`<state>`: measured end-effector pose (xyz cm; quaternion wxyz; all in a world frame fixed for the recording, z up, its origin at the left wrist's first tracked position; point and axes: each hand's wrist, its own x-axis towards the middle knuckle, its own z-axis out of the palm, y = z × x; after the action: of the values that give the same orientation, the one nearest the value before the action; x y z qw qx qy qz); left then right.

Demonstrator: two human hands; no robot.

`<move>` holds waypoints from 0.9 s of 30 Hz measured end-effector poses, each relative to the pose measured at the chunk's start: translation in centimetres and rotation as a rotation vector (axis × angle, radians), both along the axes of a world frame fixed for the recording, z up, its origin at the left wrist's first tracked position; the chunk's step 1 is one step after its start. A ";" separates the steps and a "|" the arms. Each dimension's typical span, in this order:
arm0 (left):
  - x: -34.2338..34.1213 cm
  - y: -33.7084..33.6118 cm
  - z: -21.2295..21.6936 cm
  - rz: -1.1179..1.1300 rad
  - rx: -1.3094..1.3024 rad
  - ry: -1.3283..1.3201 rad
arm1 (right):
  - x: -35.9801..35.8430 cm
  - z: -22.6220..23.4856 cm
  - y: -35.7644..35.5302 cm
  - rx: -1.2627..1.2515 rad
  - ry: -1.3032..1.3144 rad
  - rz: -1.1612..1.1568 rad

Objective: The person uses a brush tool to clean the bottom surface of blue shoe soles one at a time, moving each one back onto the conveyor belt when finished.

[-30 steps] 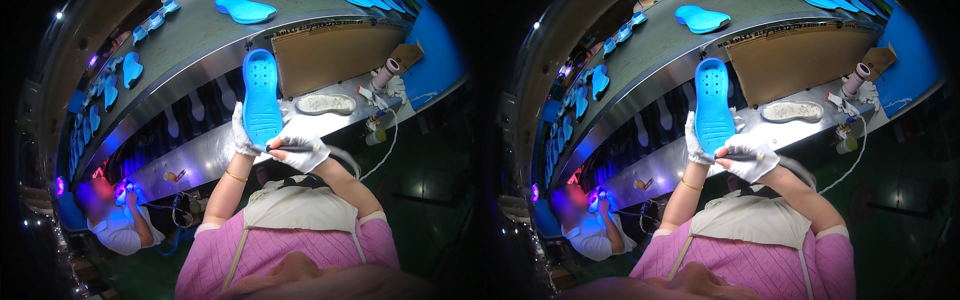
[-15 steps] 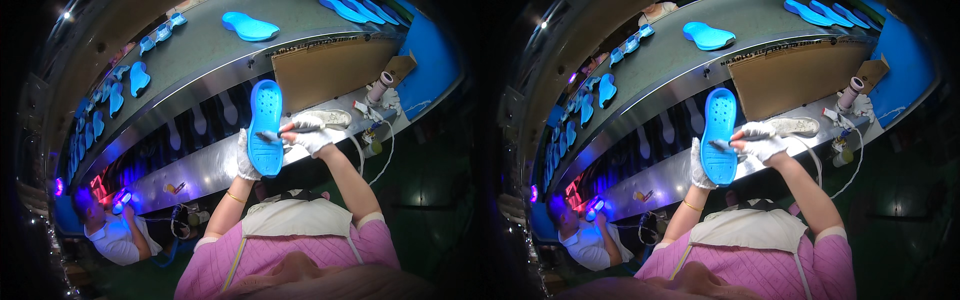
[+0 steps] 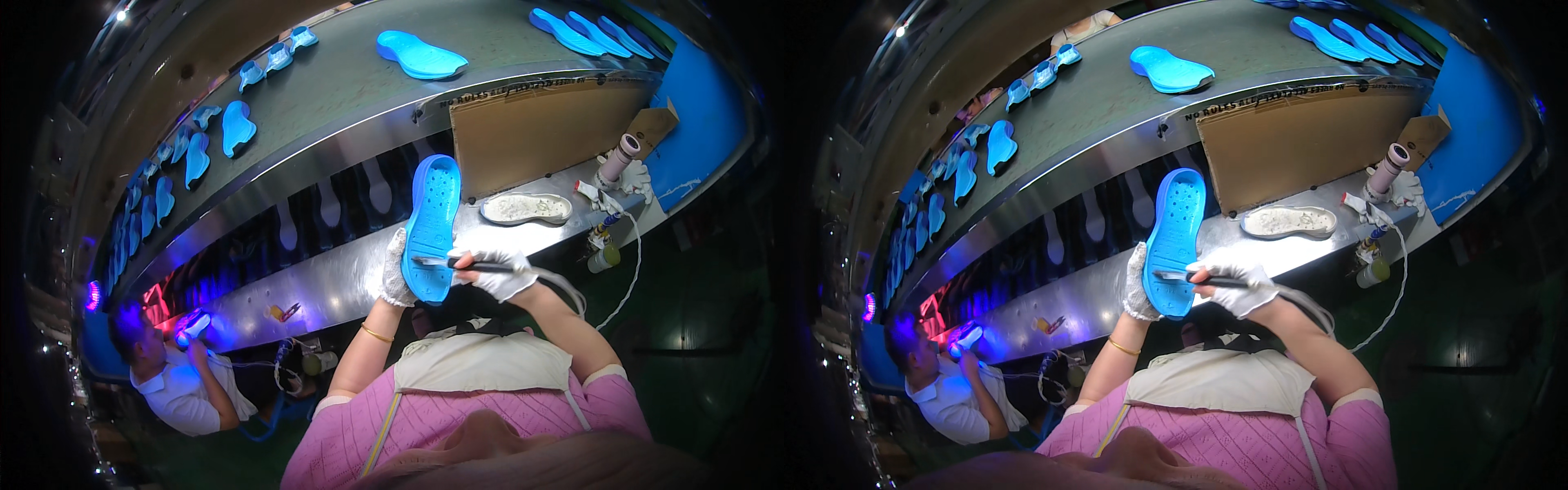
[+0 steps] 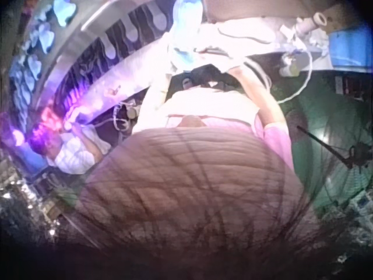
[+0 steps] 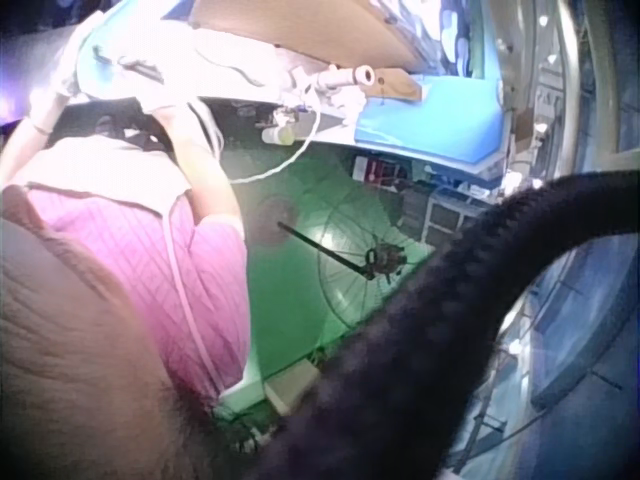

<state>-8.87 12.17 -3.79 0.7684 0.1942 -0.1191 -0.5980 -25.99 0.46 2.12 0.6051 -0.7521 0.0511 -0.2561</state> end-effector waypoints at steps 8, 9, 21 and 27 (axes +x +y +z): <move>-0.8 0.0 3.0 0.041 -0.003 -0.222 | -0.2 4.0 -2.8 -0.728 -0.216 -0.096; -0.6 0.0 3.5 0.094 0.045 -0.308 | -0.6 4.1 -2.4 -0.689 -0.130 -0.049; 12.0 -7.4 18.8 0.275 -0.325 0.064 | -3.4 5.6 -2.1 -0.686 -0.317 -0.301; 13.4 -7.7 15.1 0.528 0.007 -1.440 | -4.6 5.2 -1.9 -0.748 -0.268 -0.301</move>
<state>4.56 4.43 11.27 0.6179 0.5604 -0.5381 -0.1208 -30.63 -1.41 7.33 0.2477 -0.8641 -0.0153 -0.4380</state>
